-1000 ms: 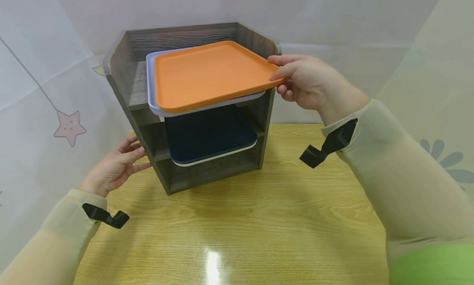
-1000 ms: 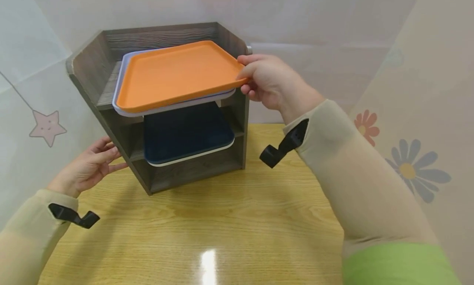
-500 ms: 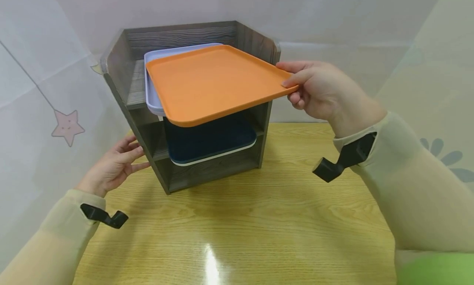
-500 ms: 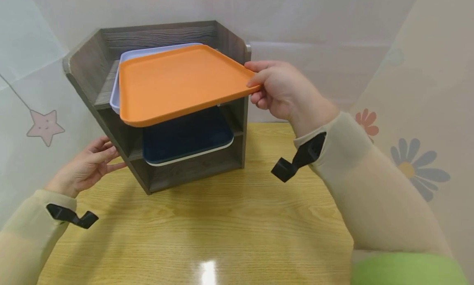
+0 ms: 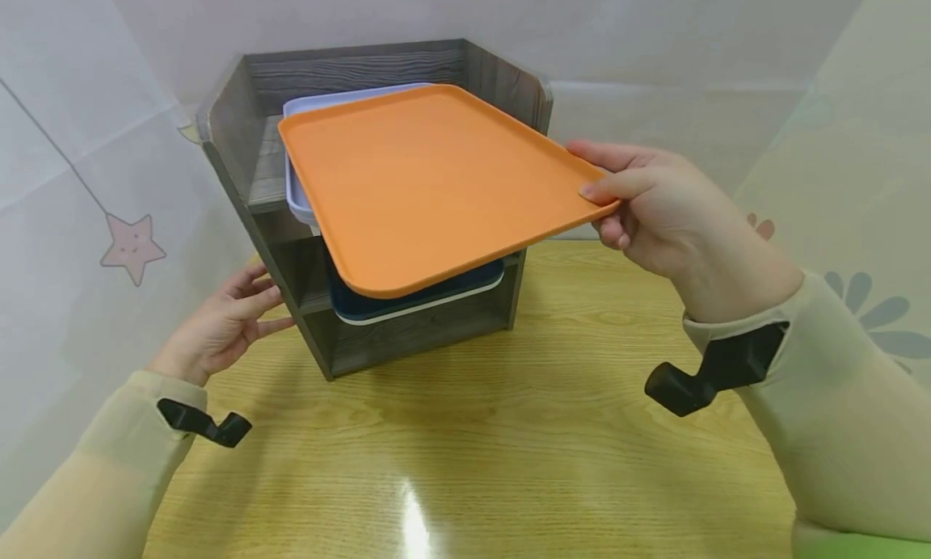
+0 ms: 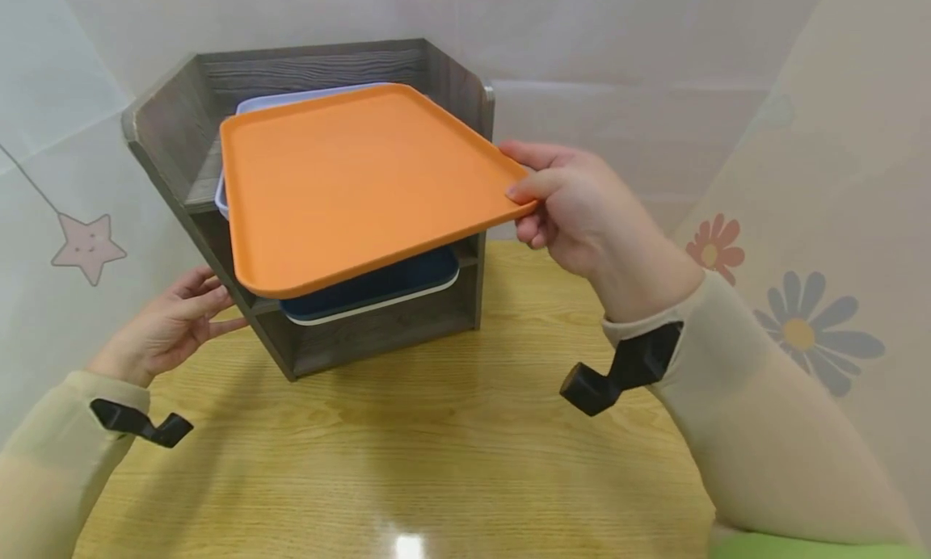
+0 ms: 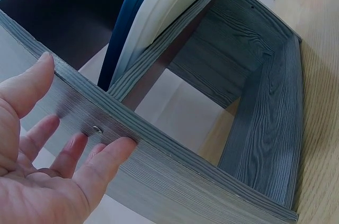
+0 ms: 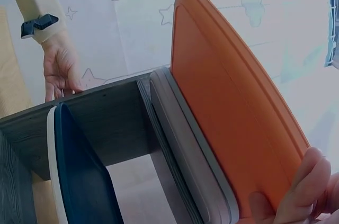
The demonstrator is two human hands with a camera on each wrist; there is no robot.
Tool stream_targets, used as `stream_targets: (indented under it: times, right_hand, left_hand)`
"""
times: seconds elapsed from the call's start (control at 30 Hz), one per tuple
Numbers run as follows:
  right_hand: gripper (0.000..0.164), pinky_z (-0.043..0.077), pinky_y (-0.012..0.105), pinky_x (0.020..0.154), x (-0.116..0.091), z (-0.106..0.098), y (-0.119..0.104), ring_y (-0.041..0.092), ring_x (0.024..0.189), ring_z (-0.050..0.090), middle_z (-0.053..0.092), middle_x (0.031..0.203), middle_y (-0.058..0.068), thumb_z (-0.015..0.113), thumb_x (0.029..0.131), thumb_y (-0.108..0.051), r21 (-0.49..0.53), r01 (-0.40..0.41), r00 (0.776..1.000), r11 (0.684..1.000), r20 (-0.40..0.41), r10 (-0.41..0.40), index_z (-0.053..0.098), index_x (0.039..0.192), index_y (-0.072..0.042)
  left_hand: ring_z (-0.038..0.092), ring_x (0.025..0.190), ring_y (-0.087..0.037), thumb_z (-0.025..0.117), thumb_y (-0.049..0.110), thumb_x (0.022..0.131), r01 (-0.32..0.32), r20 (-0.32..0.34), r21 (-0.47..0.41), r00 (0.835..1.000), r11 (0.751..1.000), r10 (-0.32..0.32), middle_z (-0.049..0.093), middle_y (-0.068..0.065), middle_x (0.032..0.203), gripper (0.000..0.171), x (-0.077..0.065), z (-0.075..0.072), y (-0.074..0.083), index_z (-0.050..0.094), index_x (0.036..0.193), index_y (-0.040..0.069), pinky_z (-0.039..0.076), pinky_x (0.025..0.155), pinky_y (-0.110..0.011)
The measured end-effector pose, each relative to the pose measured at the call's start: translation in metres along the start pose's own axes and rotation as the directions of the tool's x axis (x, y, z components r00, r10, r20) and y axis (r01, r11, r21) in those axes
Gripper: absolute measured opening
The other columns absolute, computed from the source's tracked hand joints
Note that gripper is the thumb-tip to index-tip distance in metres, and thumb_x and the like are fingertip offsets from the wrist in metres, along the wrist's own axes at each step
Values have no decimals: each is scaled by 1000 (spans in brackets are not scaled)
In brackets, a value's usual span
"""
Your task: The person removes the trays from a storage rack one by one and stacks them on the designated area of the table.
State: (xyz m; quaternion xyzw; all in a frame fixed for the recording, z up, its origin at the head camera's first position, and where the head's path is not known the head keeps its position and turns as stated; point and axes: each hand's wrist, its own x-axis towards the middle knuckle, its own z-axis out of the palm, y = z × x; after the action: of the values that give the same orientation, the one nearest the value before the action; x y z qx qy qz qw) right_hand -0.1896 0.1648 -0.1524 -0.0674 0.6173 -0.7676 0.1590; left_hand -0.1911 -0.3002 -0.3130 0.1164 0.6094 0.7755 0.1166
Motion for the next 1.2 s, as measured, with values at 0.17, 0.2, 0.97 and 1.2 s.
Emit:
stream_targets:
  times: [0.17,0.2,0.97,1.2]
  right_hand:
    - [65,41,23,37,-12,-11,6,15,43,55,59,128,11,55,92,7,41,35,998,999,41,-37,37,149,-18]
    - [65,41,23,37,-14,-12,7,15,43,55,60,126,11,56,92,7,44,42,998,998,42,-44,38,148,-18]
    - [57,47,27,37,-60,-46,41,29,58,68,59,124,19,39,95,17,312,317,942,896,9,-336,44,145,-11]
    - [57,46,28,35,-66,-64,44,30,48,62,64,108,25,30,95,20,406,392,909,826,-34,-415,40,145,-5]
  left_hand:
    - [58,111,-14,46,0,100,-4,-4,-7,1000,1000,4,40,-6,129,44,0,0,0,36,140,17,53,86,-37]
    - [58,110,-14,46,0,100,-4,-6,-8,1000,1000,4,40,-6,129,44,-1,0,0,37,140,17,53,85,-37]
    - [57,112,-14,47,1,100,0,-14,3,1000,1000,0,38,-7,131,46,-1,2,-1,33,142,14,54,85,-37]
    - [57,111,-14,47,1,100,1,-17,3,1000,1000,-1,38,-7,130,47,-3,1,-1,32,143,14,54,85,-37]
